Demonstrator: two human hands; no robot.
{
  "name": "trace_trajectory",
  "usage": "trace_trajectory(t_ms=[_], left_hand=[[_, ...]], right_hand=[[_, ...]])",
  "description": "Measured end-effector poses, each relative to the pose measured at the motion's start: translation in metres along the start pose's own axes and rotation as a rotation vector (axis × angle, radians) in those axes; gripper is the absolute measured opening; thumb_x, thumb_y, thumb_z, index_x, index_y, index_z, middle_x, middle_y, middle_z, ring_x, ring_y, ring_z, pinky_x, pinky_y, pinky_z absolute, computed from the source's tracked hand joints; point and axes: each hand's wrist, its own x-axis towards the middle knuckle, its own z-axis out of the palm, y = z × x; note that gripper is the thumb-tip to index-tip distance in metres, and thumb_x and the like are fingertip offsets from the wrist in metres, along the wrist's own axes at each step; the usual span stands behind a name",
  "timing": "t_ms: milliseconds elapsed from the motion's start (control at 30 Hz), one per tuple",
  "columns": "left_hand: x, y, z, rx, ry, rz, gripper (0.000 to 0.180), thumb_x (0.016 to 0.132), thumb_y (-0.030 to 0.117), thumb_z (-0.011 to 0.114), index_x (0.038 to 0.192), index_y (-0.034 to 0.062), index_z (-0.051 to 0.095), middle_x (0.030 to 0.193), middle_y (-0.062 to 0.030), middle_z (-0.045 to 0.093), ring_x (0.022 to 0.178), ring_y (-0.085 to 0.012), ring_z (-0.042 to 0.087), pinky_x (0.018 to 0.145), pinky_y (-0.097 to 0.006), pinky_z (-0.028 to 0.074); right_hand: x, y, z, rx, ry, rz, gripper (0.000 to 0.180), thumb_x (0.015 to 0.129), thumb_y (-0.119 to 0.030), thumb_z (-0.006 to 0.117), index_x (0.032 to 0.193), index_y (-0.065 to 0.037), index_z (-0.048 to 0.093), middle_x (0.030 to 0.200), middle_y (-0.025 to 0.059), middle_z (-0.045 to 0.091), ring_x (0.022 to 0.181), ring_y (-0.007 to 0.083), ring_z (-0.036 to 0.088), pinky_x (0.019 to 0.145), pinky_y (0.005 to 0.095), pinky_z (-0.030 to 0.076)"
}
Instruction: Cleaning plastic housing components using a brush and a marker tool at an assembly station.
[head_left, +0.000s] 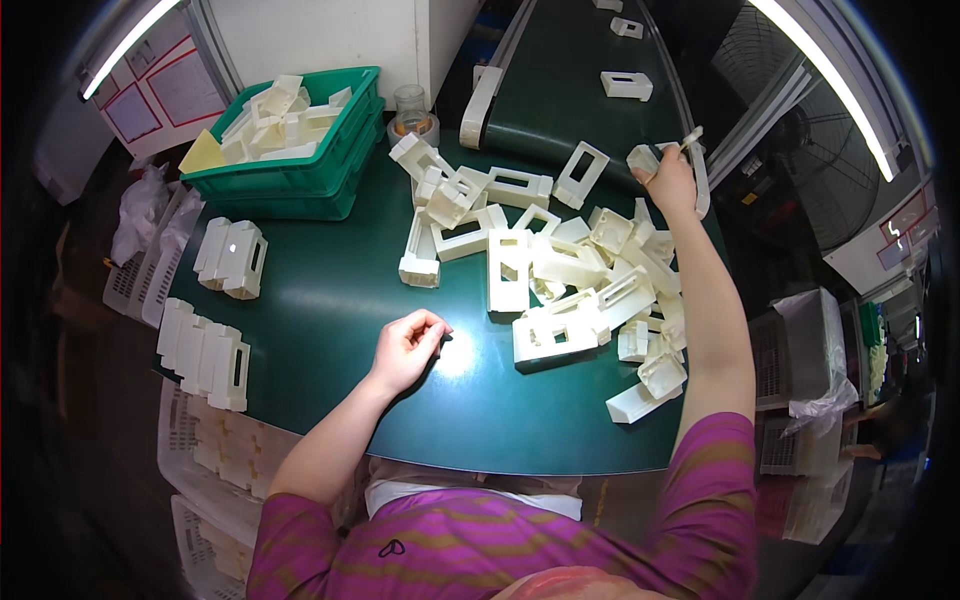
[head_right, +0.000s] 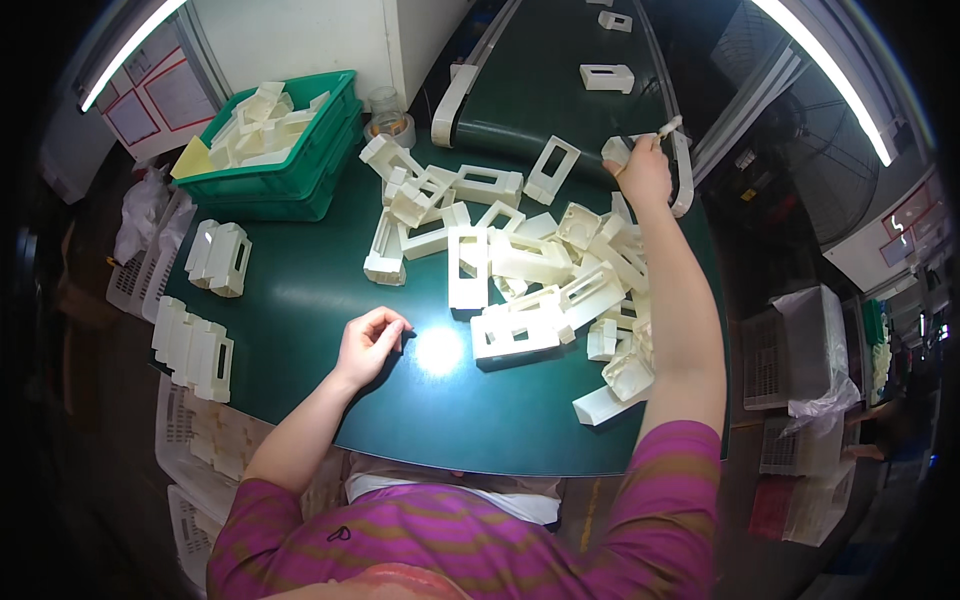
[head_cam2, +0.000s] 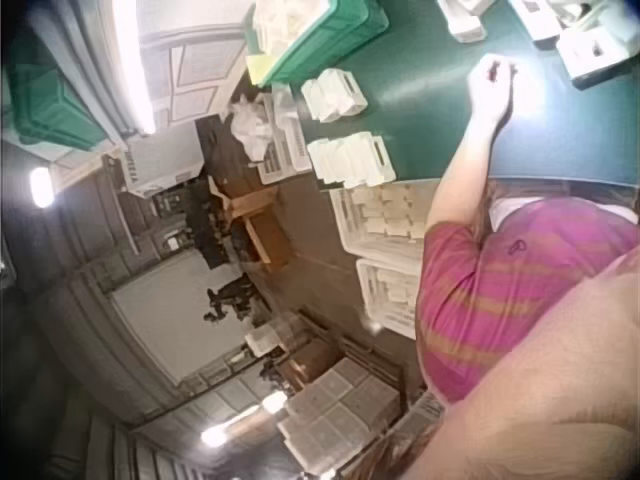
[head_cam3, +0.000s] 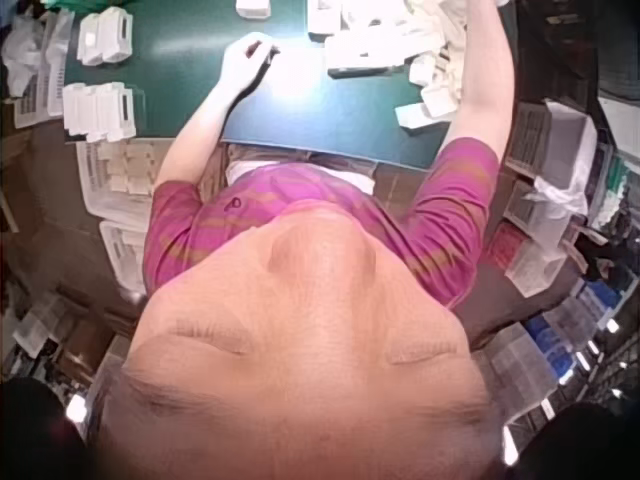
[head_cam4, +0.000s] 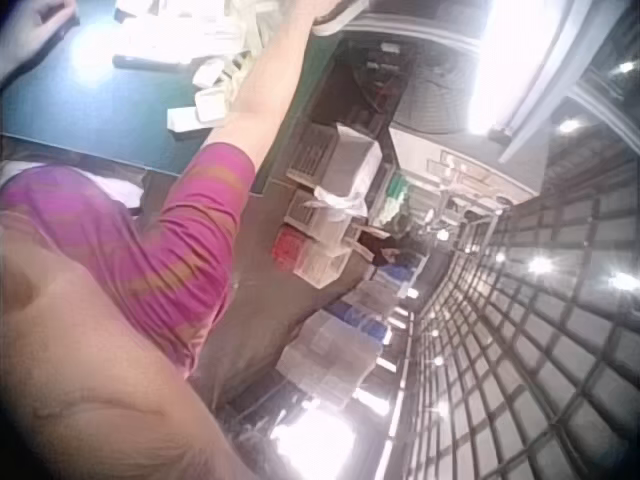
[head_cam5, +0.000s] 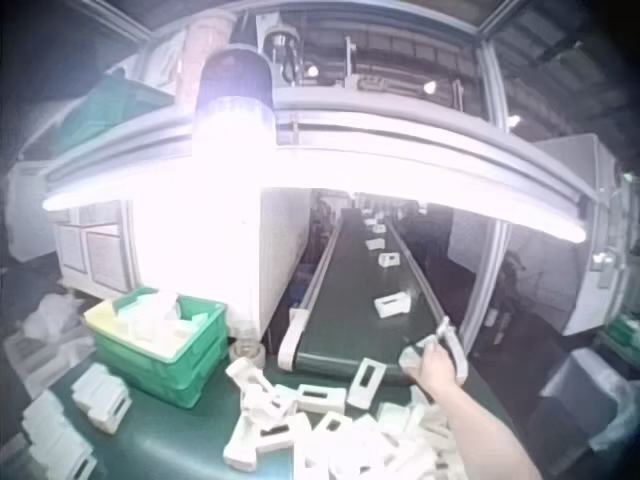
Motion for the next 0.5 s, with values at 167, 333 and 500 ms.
trace_trajectory(t_ms=[167,333,500], left_hand=[[-0.002,0.000,0.000,0.033,-0.013,-0.015,0.012,0.087,0.007,0.049,0.083,-0.0009,0.058,0.066,-0.0011,0.054,0.059,-0.0056,0.049,0.056,-0.019,0.040],[-0.007,0.029,0.001,0.428,0.252,0.306,0.047,0.079,0.012,0.062,0.119,0.0020,0.040,0.108,-0.0123,0.049,0.095,-0.0189,0.050,0.081,-0.030,0.040],[-0.023,0.056,0.029,0.649,0.495,0.981,0.072,0.066,0.027,0.074,0.123,0.0059,0.035,0.121,-0.0166,0.046,0.115,-0.0348,0.044,0.101,-0.049,0.024]], right_hand=[[-0.002,-0.032,-0.006,0.342,-0.014,0.132,0.035,0.073,-0.020,0.067,0.098,-0.004,0.049,0.093,0.0146,0.058,0.084,0.0278,0.059,0.070,0.0385,0.047],[-0.066,-0.134,-0.115,1.417,-0.440,-0.020,0.027,0.075,-0.015,0.064,0.093,-0.005,0.047,0.081,0.0021,0.050,0.073,0.0088,0.047,0.065,0.0237,0.041],[-0.173,-0.176,-0.182,1.489,-0.903,-0.010,0.027,0.076,-0.016,0.067,0.092,-0.006,0.047,0.076,-0.0001,0.047,0.073,0.0076,0.048,0.064,0.0230,0.041]])
